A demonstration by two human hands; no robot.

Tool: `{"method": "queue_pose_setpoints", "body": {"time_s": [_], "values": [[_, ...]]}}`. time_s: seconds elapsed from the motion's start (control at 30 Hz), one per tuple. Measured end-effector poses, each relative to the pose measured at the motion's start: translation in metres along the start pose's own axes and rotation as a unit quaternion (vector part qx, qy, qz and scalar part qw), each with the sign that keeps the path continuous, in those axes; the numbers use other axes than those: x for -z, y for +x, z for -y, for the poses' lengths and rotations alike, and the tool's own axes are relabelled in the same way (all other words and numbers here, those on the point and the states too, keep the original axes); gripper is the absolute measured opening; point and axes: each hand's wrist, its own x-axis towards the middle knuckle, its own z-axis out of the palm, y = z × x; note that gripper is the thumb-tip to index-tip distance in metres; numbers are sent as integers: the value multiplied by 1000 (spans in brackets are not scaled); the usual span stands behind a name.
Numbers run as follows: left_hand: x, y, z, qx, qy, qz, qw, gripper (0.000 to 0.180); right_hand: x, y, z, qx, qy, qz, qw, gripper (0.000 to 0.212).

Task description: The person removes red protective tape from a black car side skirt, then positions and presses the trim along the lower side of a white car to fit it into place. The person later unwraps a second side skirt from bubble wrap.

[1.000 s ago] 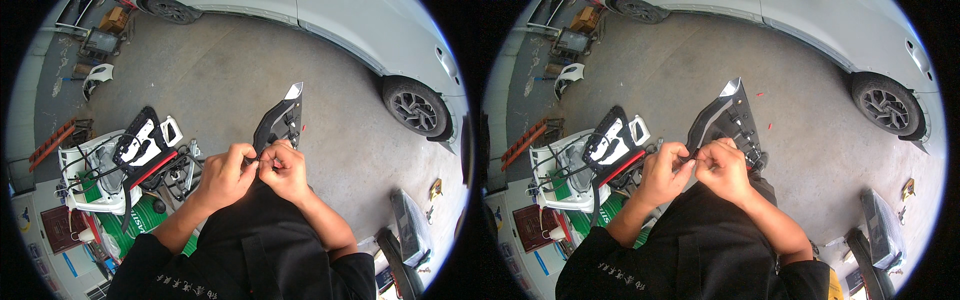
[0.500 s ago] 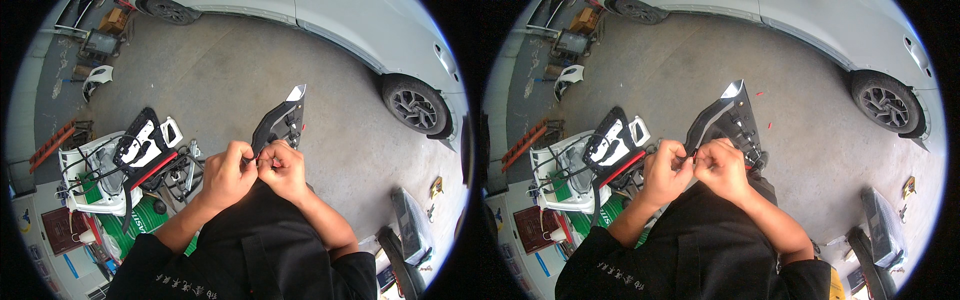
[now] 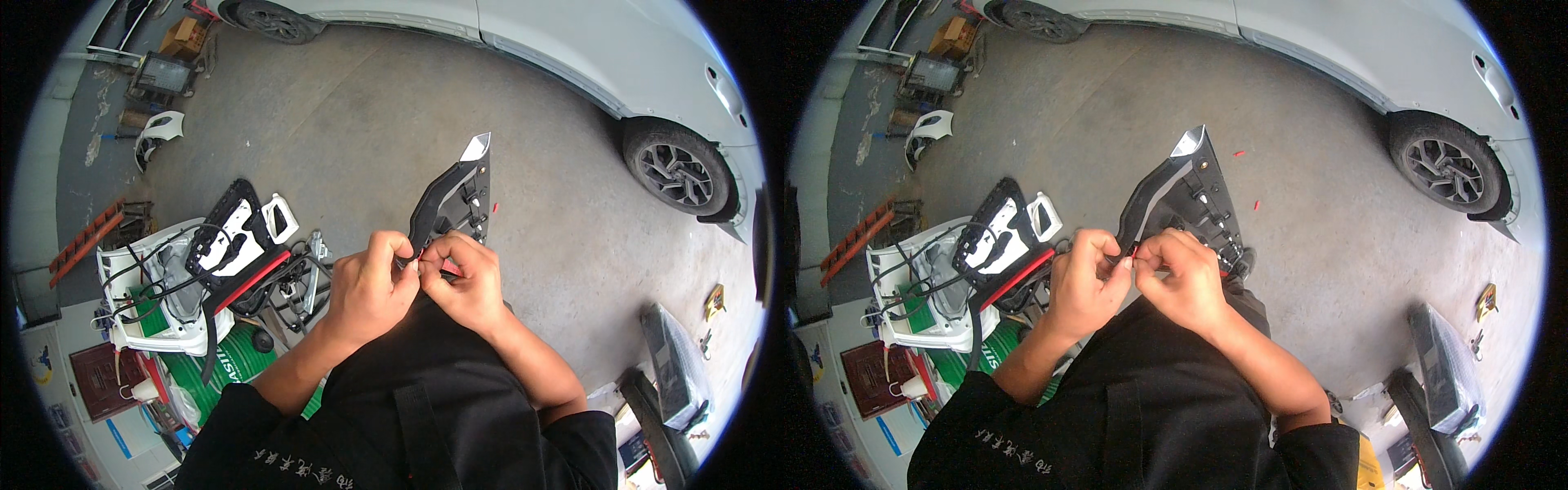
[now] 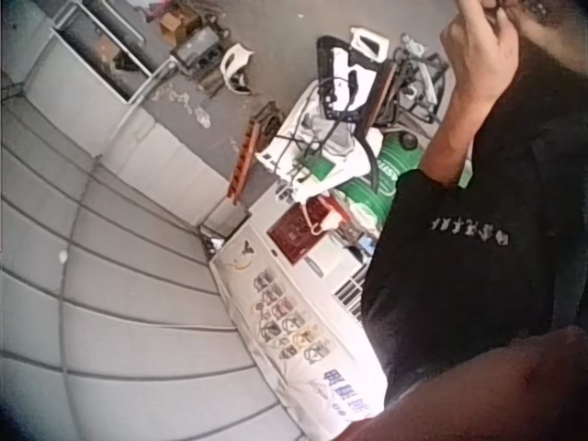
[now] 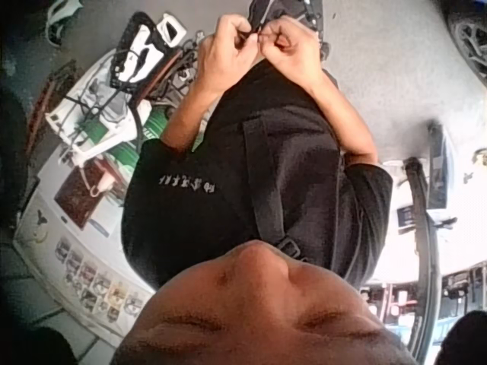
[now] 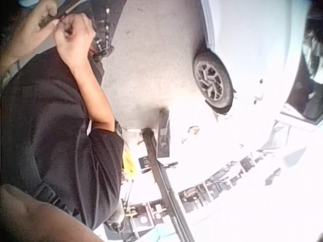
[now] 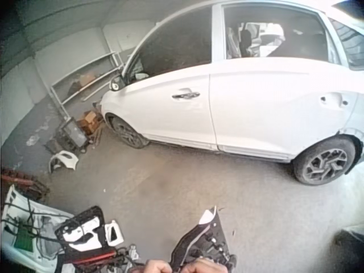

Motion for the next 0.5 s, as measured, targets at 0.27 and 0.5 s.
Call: {"method": "queue_pose_setpoints", "body": {"time_s": [0.27,0.5], "values": [[-1,0,-1,-4,-5,20,1000,31,7,2,-3,-23,17,14,1000,12],[1,0,-5,-16,8,24,1000,32,9,1,-2,-27,15,14,999,12]]}}
